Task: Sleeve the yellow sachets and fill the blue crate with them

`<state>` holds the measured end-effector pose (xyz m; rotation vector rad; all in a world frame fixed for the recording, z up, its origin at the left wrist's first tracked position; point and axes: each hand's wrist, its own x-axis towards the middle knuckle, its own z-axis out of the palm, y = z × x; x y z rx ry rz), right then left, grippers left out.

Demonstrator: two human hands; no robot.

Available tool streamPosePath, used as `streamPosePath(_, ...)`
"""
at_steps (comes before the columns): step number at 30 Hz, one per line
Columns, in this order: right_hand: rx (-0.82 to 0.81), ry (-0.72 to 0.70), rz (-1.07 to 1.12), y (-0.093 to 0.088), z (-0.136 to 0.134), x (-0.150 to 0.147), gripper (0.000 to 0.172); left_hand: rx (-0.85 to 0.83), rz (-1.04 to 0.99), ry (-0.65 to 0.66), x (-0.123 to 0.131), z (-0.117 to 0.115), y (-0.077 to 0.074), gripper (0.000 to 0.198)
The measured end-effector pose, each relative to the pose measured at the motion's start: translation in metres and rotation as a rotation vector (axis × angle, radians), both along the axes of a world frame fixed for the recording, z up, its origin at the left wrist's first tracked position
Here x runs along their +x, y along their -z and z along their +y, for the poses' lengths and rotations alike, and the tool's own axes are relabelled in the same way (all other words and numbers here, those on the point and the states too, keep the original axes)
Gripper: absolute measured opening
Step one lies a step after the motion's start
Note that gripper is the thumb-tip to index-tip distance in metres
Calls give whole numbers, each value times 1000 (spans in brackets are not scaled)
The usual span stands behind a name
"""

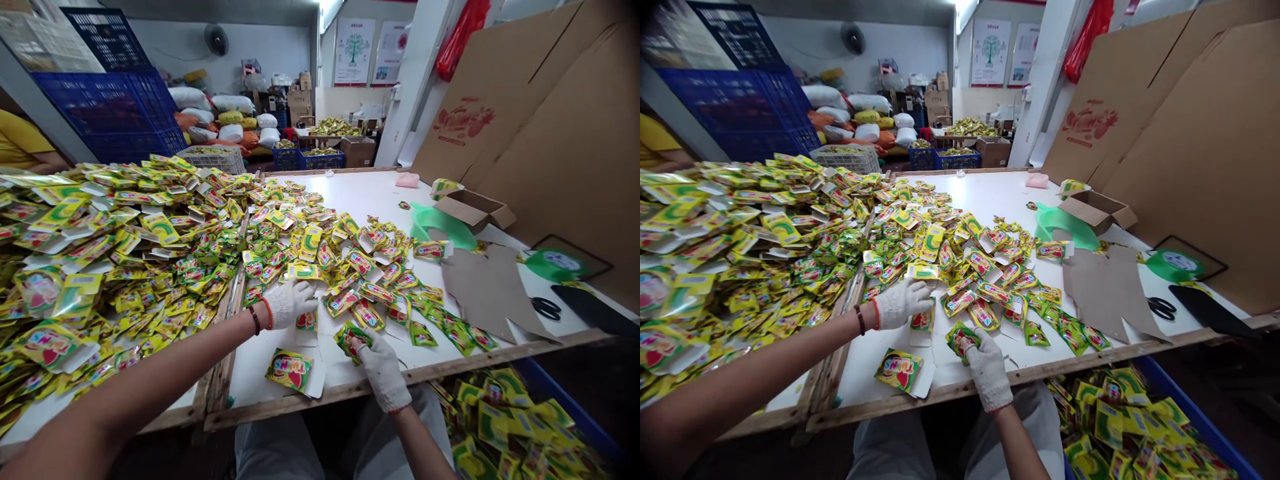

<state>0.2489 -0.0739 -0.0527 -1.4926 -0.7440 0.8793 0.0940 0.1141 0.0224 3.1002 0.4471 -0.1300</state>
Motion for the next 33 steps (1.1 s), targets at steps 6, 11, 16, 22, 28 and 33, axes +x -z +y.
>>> streamPosePath(6,2,61,-26,2,2,0,44,174,-15,243,3,7,4,32)
streamPosePath(11,-2,134,-30,-22,11,-13,43,-106,-31,-131,-6,-14,2,39)
streamPosePath(16,-43,58,-138,-39,19,-20,36,-281,-296,-191,-23,-48,3,35)
streamPosePath(22,-49,-22,-110,-33,14,-9,39,-493,-400,-225,-33,-58,5,36)
streamPosePath(28,-55,-117,-577,-48,7,-7,27,-569,-476,-186,-42,-60,5,33)
streamPosePath(33,-138,-392,-761,-71,11,-4,20,-517,-446,-140,-43,-67,8,35)
